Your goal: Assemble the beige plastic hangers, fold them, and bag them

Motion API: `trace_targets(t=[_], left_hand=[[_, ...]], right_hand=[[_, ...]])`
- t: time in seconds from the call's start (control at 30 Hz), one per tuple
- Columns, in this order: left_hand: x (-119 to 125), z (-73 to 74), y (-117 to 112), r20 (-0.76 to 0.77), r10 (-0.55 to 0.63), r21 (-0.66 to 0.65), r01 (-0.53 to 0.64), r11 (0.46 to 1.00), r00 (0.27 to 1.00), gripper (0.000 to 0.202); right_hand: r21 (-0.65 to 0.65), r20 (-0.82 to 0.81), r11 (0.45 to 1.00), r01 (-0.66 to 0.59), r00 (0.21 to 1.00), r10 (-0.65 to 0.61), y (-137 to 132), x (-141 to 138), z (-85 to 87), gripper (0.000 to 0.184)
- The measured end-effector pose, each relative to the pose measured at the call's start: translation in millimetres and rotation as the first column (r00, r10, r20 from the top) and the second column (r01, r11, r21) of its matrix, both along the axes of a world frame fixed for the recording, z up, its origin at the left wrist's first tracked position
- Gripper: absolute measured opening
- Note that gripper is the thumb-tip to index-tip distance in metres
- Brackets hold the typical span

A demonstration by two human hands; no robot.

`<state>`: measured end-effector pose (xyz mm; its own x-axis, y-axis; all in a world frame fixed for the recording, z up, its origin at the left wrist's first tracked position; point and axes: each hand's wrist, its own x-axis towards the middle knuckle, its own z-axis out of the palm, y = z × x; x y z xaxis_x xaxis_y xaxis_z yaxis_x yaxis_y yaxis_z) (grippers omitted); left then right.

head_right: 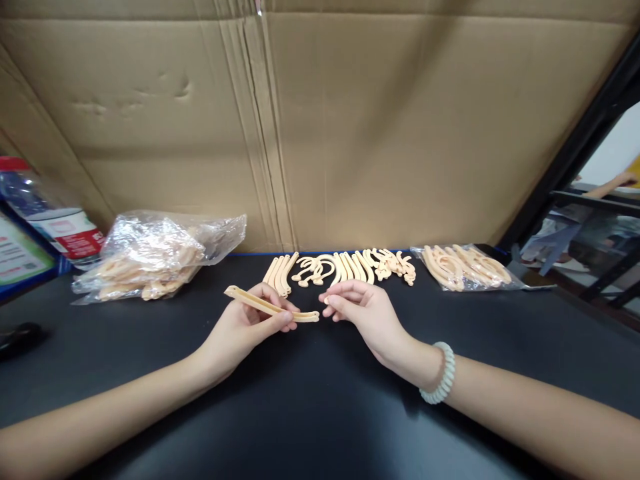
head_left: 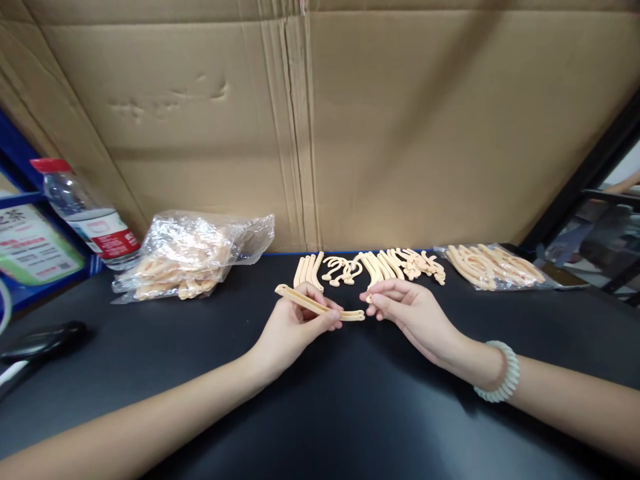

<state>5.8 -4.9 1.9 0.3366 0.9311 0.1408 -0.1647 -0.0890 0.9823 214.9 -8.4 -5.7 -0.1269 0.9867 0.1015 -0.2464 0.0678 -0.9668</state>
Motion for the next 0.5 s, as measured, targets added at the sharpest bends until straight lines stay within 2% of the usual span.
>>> trace_targets(t=[0.13, 0.3, 0.5], left_hand=[[1.0, 2.3, -0.4, -0.079, 0.041, 0.059, -0.037, 0.998, 0.996, 0.022], [2.0, 4.2, -1.8, -0.172, 0.104, 0.111, -0.085, 0.99, 0.98, 0.017], [1.8, 3.7, -3.1, -0.209, 0.121, 0.138, -0.094, 0.986, 0.97, 0.015]], right_hand=[[-0.02, -0.092, 1.0, -0.016, 0.996, 0.014, 1.6, 0.9, 0.0, 0.036], [0.005, -0.006, 0.998, -0.056, 0.998, 0.056, 2.3, 1.3, -0.6, 0.019], [0.0, 0.004, 0.995, -0.096, 0.995, 0.096, 1.4, 2.1, -1.1, 0.018]])
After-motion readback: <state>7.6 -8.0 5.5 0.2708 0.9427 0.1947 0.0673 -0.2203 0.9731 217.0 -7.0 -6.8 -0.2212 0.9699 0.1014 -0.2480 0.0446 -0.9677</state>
